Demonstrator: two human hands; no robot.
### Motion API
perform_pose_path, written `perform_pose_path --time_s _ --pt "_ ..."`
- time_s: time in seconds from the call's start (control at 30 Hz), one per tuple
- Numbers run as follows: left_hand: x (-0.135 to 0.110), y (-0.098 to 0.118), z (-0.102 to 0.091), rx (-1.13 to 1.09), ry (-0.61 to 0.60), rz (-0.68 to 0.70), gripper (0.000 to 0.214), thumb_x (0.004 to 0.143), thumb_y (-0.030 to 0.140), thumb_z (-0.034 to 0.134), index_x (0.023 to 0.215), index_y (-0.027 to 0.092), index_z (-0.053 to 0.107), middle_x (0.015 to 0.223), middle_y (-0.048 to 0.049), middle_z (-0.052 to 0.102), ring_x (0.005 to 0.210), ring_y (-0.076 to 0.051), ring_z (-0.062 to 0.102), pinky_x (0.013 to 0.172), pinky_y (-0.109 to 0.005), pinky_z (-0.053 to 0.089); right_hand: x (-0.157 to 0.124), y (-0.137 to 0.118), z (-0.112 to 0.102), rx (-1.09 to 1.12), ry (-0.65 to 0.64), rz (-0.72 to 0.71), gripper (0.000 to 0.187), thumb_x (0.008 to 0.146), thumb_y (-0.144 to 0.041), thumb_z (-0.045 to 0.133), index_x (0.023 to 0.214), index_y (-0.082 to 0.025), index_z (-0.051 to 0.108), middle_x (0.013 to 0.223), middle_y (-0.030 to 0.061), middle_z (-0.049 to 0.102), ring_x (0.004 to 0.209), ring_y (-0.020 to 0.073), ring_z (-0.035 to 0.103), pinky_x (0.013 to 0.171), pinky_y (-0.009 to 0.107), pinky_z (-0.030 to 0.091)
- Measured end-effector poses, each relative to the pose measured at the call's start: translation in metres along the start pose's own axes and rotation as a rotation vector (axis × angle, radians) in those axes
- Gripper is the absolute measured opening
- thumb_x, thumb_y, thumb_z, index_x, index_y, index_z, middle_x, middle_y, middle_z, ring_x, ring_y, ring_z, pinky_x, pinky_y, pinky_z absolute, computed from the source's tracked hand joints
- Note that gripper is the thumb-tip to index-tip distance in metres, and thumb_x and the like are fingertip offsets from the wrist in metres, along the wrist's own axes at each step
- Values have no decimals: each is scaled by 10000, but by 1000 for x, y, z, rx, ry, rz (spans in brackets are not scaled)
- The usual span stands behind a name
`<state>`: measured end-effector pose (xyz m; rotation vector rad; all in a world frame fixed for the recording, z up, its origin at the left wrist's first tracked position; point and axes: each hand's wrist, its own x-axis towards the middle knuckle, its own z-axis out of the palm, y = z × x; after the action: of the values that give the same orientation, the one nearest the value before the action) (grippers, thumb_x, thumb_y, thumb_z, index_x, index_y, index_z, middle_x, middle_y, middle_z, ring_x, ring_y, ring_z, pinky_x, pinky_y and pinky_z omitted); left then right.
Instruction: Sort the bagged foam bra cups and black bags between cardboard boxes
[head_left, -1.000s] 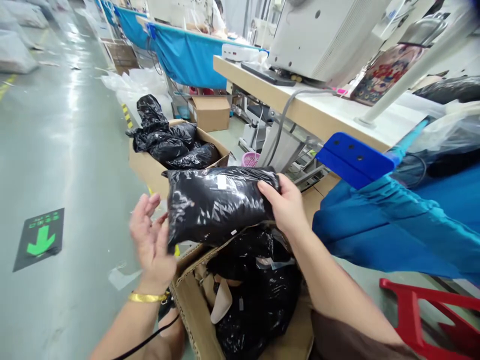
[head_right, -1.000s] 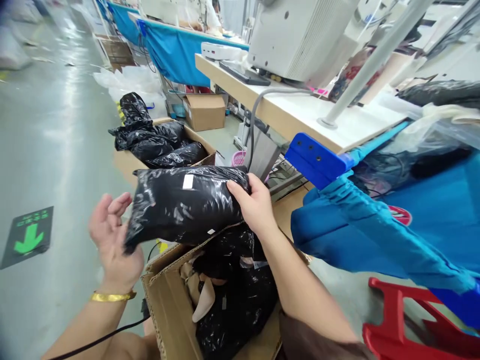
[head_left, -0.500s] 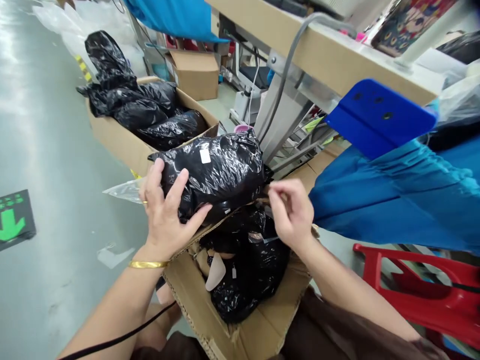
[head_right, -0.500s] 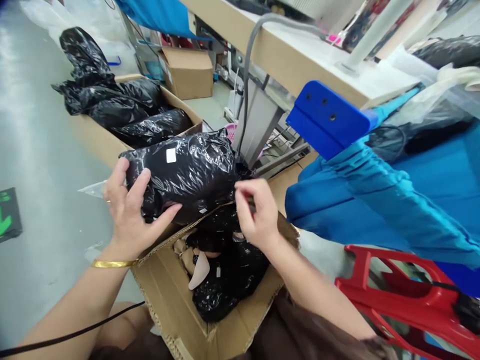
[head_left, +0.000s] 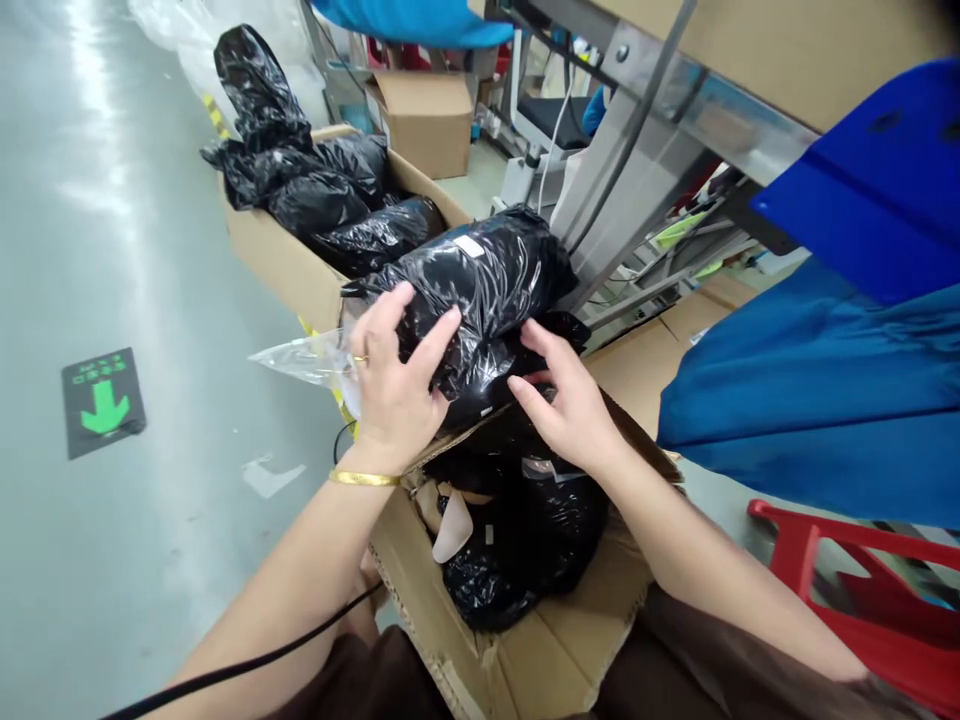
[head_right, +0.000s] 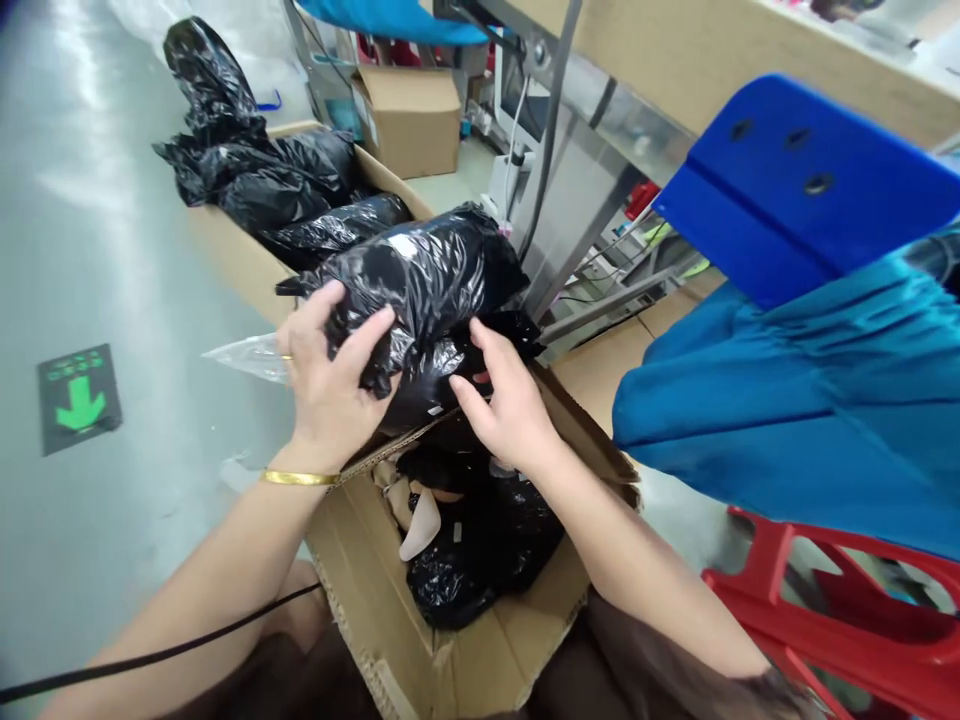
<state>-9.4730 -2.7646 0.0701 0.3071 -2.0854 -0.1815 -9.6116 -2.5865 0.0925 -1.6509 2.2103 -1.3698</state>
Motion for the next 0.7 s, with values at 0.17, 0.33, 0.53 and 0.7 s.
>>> perform_pose_path --time_s 0.17,0.33,0.53,0.7 --pt "-7 -5 -1 -73 -95 -1 561 848 287 779 1384 346 625 1548 -102 468 1432 -375 434 1180 -579 404 -45 4 -11 -44 -24 -14 256 1028 -154 540 1245 -245 639 1188 106 662 1087 239 642 848 400 593" --pt "-6 -2 -12 -92 -183 24 737 803 422 832 1480 383 543 1633 -84 364 1474 -420 395 1228 -631 318 -102 23 -15 -162 -802 191 379 944 -314 752 1286 -198 636 1233 128 684 1165 300 626 975 455 545" --pt "-9 0 -11 -72 -183 54 839 778 432 853 1528 420 478 1698 -50 247 1491 -436 358 1229 -650 316 -138 47 10 -580 -1435 130 287 832 -324 857 1069 -186 773 1161 145 711 1233 399 562 1004 529 461" --pt "-13 0 -10 -54 -188 74 827 768 319 852 1510 396 495 1721 -49 210 1507 -440 335 1244 -647 316 -130 38 -8 -531 -1352 122 103 981 -246 637 959 -215 734 1002 66 704 1078 282 603 907 401 451"
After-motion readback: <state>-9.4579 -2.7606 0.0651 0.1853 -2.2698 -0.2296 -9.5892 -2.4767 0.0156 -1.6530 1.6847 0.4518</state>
